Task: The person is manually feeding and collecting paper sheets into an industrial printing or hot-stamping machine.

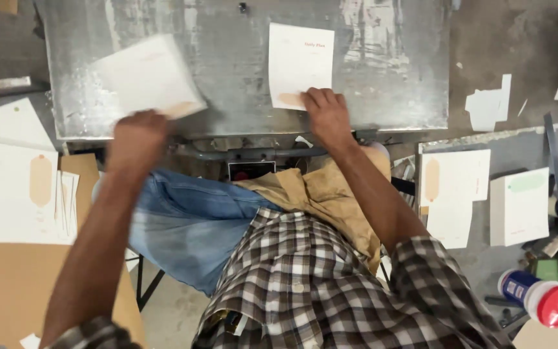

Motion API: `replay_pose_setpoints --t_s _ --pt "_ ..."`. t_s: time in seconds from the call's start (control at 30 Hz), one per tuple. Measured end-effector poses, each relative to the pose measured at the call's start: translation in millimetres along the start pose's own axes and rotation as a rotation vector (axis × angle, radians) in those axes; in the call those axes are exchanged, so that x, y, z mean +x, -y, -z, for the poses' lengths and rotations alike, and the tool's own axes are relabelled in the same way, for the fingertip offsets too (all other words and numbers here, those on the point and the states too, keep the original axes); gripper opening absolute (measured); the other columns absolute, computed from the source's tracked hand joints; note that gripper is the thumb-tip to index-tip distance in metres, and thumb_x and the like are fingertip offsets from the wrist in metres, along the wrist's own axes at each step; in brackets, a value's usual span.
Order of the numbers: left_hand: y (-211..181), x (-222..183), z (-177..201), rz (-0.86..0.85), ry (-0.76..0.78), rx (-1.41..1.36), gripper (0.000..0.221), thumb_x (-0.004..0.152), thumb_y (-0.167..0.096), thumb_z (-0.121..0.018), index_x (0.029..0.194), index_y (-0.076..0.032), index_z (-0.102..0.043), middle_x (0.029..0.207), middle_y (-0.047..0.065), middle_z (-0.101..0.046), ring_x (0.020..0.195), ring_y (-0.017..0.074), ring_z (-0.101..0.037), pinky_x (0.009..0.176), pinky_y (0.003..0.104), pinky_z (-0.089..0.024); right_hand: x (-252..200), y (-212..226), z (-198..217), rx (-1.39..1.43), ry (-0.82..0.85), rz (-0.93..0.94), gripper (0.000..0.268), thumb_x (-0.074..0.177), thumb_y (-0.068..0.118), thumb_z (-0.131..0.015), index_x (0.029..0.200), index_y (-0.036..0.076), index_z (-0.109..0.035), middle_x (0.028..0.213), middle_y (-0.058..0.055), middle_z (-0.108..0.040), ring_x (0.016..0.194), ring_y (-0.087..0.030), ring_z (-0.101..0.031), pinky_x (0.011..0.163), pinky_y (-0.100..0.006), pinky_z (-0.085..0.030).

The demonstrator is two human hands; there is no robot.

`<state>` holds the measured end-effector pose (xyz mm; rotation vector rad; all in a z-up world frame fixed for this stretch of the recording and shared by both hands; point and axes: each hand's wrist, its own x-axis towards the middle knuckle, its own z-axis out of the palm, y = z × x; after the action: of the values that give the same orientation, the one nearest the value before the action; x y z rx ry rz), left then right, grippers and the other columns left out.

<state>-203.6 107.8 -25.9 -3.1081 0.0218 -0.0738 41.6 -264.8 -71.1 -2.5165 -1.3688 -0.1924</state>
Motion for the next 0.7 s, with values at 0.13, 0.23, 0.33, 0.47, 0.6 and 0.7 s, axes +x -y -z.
replay_pose_setpoints --t_s 0.13,0.23,0.33,0.47,0.6,0.7 --pt "81.6 -123.2 -30.6 0.414 0.048 0.319 0.010 0.097 -0.014 -0.064 0.087 -0.013 -0.067 0.090 0.005 -0.068 0.084 0.0229 -0.068 0.065 0.037 -0.054 34.9 3.7 -34.2 -0.023 0.003 0.099 0.039 0.088 0.005 -0.059 0.125 0.006 -0.070 0.126 -0.008 -0.064 0.114 -0.029 -0.059 0.092 -0.047 -0.046" --pt "106.8 -200.7 -51.1 0.571 0.016 0.295 0.006 0.088 -0.014 -0.063 0.082 -0.013 -0.063 0.092 0.004 -0.067 0.088 0.0236 -0.067 0.066 0.037 -0.053 63.9 0.3 -37.5 -0.030 0.016 0.115 0.037 0.090 0.004 -0.059 0.125 0.006 -0.070 0.125 -0.007 -0.065 0.113 -0.029 -0.059 0.092 -0.047 -0.045" --pt "105.1 -248.5 -87.0 0.680 0.030 0.300 0.004 0.085 -0.010 -0.061 0.083 -0.012 -0.062 0.097 0.002 -0.068 0.087 0.0230 -0.064 0.065 0.036 -0.052 84.1 -1.8 -32.7 0.009 0.056 0.112 0.033 0.093 0.003 -0.060 0.124 0.006 -0.071 0.124 -0.007 -0.065 0.113 -0.028 -0.060 0.092 -0.047 -0.044" --pt "102.2 -271.1 -127.4 0.739 0.022 0.193 0.004 0.087 -0.010 -0.061 0.083 -0.011 -0.063 0.096 0.003 -0.068 0.092 0.0250 -0.067 0.068 0.038 -0.054 89.1 -9.0 -37.5 0.012 0.126 0.119 0.031 0.097 0.005 -0.061 0.126 0.009 -0.070 0.128 -0.006 -0.065 0.117 -0.027 -0.060 0.096 -0.048 -0.043" --pt "112.5 -288.4 -155.8 0.810 0.029 0.179 0.006 0.088 -0.007 -0.058 0.088 -0.011 -0.064 0.104 0.005 -0.068 0.095 0.0264 -0.066 0.072 0.040 -0.056 108.4 6.8 -15.2 -0.003 0.313 0.050 0.059 0.091 0.042 -0.067 0.139 0.009 -0.059 0.134 -0.013 -0.061 0.121 -0.031 -0.058 0.098 -0.063 -0.034" --pt "117.8 -296.3 -163.3 0.860 0.027 0.064 0.010 0.090 -0.010 -0.061 0.099 -0.008 -0.065 0.116 0.012 -0.066 0.104 0.0337 -0.063 0.082 0.046 -0.056 125.4 -1.5 -21.8 0.008 0.411 -0.035 0.079 0.092 0.063 -0.063 0.151 0.012 -0.046 0.141 -0.017 -0.057 0.124 -0.035 -0.057 0.098 -0.072 -0.027"
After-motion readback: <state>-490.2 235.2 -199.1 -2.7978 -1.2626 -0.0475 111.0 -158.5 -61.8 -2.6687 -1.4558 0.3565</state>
